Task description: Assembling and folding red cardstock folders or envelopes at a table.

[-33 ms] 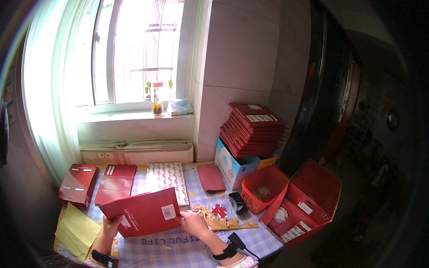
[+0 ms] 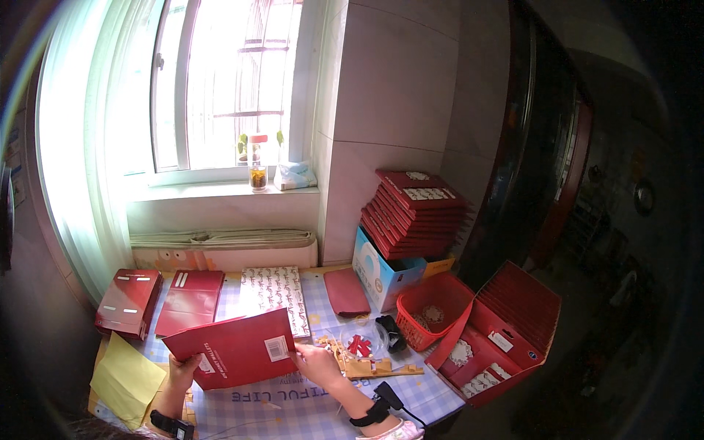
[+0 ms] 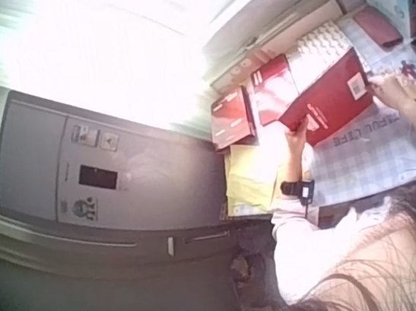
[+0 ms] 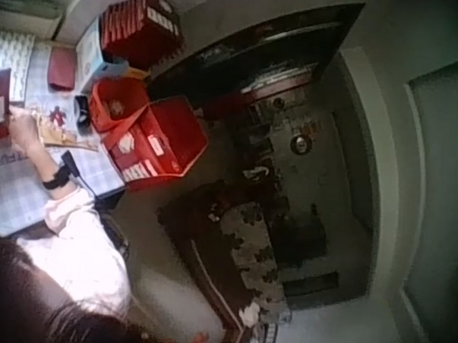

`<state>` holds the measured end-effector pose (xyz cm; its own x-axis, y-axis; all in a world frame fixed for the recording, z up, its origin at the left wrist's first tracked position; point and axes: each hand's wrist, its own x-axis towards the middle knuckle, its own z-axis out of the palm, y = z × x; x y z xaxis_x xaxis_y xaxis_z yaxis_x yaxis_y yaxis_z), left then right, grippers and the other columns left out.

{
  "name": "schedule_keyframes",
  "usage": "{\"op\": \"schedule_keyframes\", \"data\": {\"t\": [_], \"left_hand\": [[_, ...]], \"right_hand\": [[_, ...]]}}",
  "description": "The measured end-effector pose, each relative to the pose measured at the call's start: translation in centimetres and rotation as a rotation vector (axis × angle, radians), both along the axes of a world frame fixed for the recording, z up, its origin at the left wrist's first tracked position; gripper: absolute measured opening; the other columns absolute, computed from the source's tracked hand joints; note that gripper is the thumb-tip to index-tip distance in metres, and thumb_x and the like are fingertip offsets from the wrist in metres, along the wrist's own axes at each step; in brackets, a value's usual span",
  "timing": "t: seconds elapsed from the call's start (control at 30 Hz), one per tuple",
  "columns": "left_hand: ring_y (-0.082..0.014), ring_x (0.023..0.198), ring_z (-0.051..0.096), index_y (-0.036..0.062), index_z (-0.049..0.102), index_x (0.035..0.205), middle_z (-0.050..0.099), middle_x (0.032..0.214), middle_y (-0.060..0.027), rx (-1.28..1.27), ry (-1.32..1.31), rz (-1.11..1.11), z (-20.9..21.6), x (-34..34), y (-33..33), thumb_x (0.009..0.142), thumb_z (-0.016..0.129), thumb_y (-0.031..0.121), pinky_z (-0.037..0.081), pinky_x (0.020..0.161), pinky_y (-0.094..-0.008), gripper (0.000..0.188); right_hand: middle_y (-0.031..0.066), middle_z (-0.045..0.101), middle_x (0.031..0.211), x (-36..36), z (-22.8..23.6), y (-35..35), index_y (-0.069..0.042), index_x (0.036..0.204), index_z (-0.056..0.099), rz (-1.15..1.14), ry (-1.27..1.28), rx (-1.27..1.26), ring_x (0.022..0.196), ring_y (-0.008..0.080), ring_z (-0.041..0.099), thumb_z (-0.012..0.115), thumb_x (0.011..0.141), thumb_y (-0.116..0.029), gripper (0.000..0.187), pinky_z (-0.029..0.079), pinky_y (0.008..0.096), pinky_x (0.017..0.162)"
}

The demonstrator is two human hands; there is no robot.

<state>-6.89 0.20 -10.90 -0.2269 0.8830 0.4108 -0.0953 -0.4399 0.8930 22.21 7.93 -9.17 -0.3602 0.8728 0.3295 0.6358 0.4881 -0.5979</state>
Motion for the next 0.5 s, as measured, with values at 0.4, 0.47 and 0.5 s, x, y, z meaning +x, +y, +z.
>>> {"op": "schedule_keyframes", "data": {"t": [0.4,0.47,0.5], "left_hand": [[-0.0100,0.082,0.057,0.0007,0.059,0.098,0.062,0.091,-0.0046,0.019,-0.016,-0.050,0.5,0.8,-0.3,0.075,0.062,-0.005,0.047,0.072,-0.0254,0.024],[-0.0099,0.082,0.057,0.0007,0.059,0.098,0.062,0.091,-0.0046,0.028,-0.019,-0.043,0.4,0.8,-0.2,0.075,0.062,-0.005,0.047,0.072,-0.0254,0.023],[-0.0098,0.082,0.057,0.0008,0.059,0.097,0.062,0.091,-0.0045,0.025,-0.027,-0.057,0.4,0.7,-0.2,0.075,0.062,-0.005,0.047,0.072,-0.0253,0.023]], "right_hand": [[0.0101,0.063,0.078,-0.4,0.5,-0.2,-0.001,0.090,0.065,-0.096,0.568,0.238,0.069,0.0147,0.060,0.067,0.074,-0.005,0.016,0.047,0.0248,0.061],[0.0107,0.064,0.079,-0.3,0.1,0.0,-0.002,0.089,0.066,-0.099,0.576,0.208,0.069,0.0163,0.061,0.067,0.074,-0.008,0.016,0.047,0.0252,0.061],[0.0113,0.064,0.079,-0.2,-0.1,0.2,-0.003,0.088,0.066,-0.100,0.585,0.178,0.070,0.0179,0.062,0.067,0.074,-0.011,0.016,0.048,0.0257,0.061]]}}
